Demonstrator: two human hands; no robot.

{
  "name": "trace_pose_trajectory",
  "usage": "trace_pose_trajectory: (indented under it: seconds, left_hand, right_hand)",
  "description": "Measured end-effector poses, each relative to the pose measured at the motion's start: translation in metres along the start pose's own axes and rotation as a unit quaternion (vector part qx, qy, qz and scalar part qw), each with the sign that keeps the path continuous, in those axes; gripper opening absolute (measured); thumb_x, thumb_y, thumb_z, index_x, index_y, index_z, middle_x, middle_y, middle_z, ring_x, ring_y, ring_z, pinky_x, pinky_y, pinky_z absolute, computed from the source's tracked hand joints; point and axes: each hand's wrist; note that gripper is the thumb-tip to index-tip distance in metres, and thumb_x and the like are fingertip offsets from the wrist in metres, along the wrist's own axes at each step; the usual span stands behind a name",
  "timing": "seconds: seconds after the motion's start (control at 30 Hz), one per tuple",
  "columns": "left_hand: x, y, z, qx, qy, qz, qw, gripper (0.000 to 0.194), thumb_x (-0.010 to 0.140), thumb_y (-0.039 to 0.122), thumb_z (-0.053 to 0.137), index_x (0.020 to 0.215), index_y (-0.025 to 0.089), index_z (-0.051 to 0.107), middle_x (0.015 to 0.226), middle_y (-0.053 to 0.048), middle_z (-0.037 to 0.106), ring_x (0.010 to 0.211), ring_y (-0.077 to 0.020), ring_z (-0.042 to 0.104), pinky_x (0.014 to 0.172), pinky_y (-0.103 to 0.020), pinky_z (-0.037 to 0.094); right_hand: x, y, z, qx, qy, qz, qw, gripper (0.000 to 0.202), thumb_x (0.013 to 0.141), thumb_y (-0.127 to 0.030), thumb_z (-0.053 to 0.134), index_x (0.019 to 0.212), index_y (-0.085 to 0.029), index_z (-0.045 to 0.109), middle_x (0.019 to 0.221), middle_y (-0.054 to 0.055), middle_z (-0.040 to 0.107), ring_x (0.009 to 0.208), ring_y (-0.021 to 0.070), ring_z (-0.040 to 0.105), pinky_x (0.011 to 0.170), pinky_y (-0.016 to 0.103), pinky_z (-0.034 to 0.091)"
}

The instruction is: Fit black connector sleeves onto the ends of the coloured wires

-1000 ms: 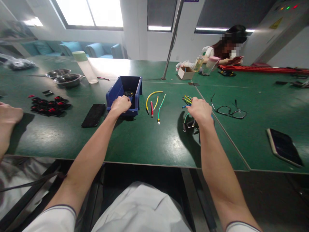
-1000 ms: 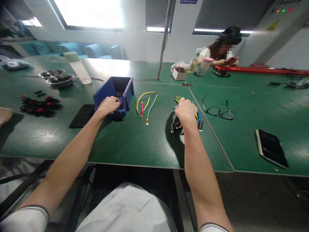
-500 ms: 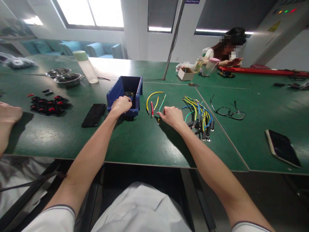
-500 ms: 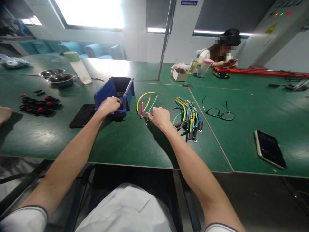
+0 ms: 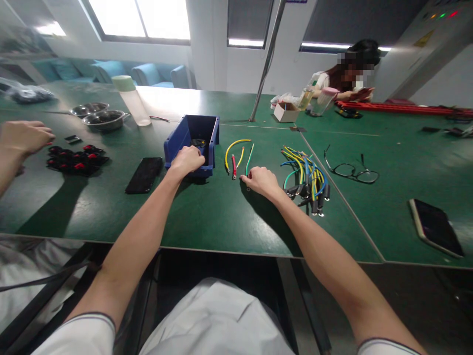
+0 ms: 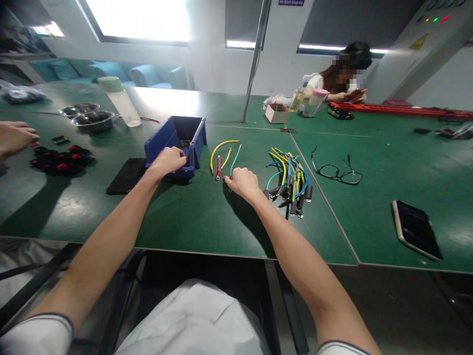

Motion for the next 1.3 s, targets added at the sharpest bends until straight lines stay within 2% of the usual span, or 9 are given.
trace_pose_trajectory:
  seconds: [0.1, 0.3, 0.53, 0.7, 0.87, 1.0, 1.13, 1.2, 1.3]
  left_hand:
    - [-0.001, 0.000, 0.000, -0.026, 0.021, 0.004, 0.999, 0.032, 0.068, 0.026, 0.055, 0.092, 0.021, 0.076, 0.084, -0.010, 0.073, 0.082, -0.0261, 0.068, 0.073, -0.030, 0.052]
    - [-0.004, 0.003, -0.001, -0.042, 0.099, 0.028, 0.994, 0.031, 0.068, 0.023, 0.057, 0.093, 0.019, 0.074, 0.089, -0.010, 0.073, 0.090, -0.0286, 0.066, 0.083, -0.036, 0.051]
    - [-0.005, 0.001, -0.001, -0.099, 0.128, 0.044, 0.986, 0.037, 0.066, 0.016, 0.058, 0.101, 0.017, 0.069, 0.094, -0.008, 0.072, 0.091, -0.0250, 0.064, 0.087, -0.034, 0.049]
    - [-0.004, -0.001, 0.002, -0.107, 0.150, 0.047, 0.982, 0.029, 0.067, 0.013, 0.057, 0.092, 0.020, 0.069, 0.093, -0.006, 0.071, 0.091, -0.0244, 0.063, 0.087, -0.034, 0.049]
    - [-0.004, 0.000, 0.003, -0.103, 0.148, 0.039, 0.983, 0.014, 0.068, 0.019, 0.060, 0.079, 0.020, 0.069, 0.084, -0.005, 0.071, 0.087, -0.0241, 0.063, 0.084, -0.035, 0.048]
    - [-0.006, 0.002, 0.001, -0.085, 0.155, 0.041, 0.983, 0.012, 0.069, 0.021, 0.059, 0.077, 0.020, 0.067, 0.083, -0.006, 0.070, 0.083, -0.0238, 0.063, 0.081, -0.035, 0.048]
    - [-0.007, 0.003, 0.000, -0.079, 0.165, 0.034, 0.983, 0.010, 0.070, 0.022, 0.059, 0.077, 0.019, 0.065, 0.082, -0.007, 0.069, 0.083, -0.0242, 0.062, 0.081, -0.035, 0.048]
    - [-0.008, 0.004, 0.000, -0.083, 0.171, 0.030, 0.981, 0.012, 0.070, 0.021, 0.058, 0.079, 0.019, 0.066, 0.084, -0.007, 0.069, 0.084, -0.0242, 0.061, 0.081, -0.035, 0.048]
    - [-0.010, 0.004, -0.001, -0.094, 0.177, 0.029, 0.979, 0.019, 0.071, 0.019, 0.056, 0.086, 0.019, 0.067, 0.090, -0.006, 0.070, 0.088, -0.0239, 0.062, 0.082, -0.034, 0.048]
  right_hand:
    - [0.001, 0.002, 0.000, 0.002, -0.008, -0.003, 1.000, 0.049, 0.089, -0.057, 0.043, 0.095, -0.017, 0.071, 0.099, 0.017, 0.071, 0.098, 0.0311, 0.067, 0.079, 0.035, 0.049]
    - [-0.001, 0.004, -0.002, -0.013, -0.003, -0.014, 1.000, 0.042, 0.089, -0.047, 0.044, 0.096, -0.015, 0.070, 0.098, 0.020, 0.071, 0.094, 0.0334, 0.069, 0.075, 0.037, 0.049]
    - [-0.001, 0.006, 0.000, 0.013, 0.020, -0.008, 1.000, 0.036, 0.085, -0.038, 0.044, 0.088, -0.014, 0.071, 0.092, 0.021, 0.071, 0.090, 0.0333, 0.069, 0.070, 0.034, 0.047]
    - [0.008, 0.011, 0.004, 0.072, 0.039, 0.002, 0.997, 0.031, 0.083, -0.031, 0.045, 0.077, -0.013, 0.070, 0.082, 0.019, 0.071, 0.082, 0.0272, 0.068, 0.066, 0.029, 0.042]
    - [0.016, 0.014, 0.008, 0.182, 0.041, 0.003, 0.982, 0.021, 0.077, -0.028, 0.052, 0.065, -0.015, 0.064, 0.064, 0.010, 0.065, 0.065, 0.0176, 0.061, 0.056, 0.024, 0.035]
    - [0.015, 0.013, 0.009, 0.327, 0.018, 0.034, 0.944, 0.018, 0.078, -0.027, 0.051, 0.063, -0.017, 0.055, 0.050, 0.001, 0.052, 0.044, 0.0103, 0.046, 0.045, 0.023, 0.029]
    - [0.010, 0.011, 0.006, 0.510, -0.064, 0.049, 0.857, 0.014, 0.077, -0.024, 0.054, 0.066, -0.019, 0.046, 0.053, -0.004, 0.047, 0.038, 0.0055, 0.037, 0.037, 0.019, 0.022]
    - [0.009, 0.010, 0.005, 0.562, -0.091, 0.048, 0.821, 0.016, 0.076, -0.022, 0.056, 0.067, -0.019, 0.044, 0.054, -0.005, 0.045, 0.038, 0.0041, 0.035, 0.036, 0.018, 0.020]
    - [0.009, 0.010, 0.004, 0.595, -0.098, 0.041, 0.797, 0.018, 0.076, -0.021, 0.059, 0.067, -0.019, 0.043, 0.054, -0.006, 0.043, 0.038, 0.0036, 0.035, 0.035, 0.017, 0.019]
Point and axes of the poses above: each hand's wrist, its own x-axis towards the middle knuckle, its own z-axis out of the palm, y = z × x
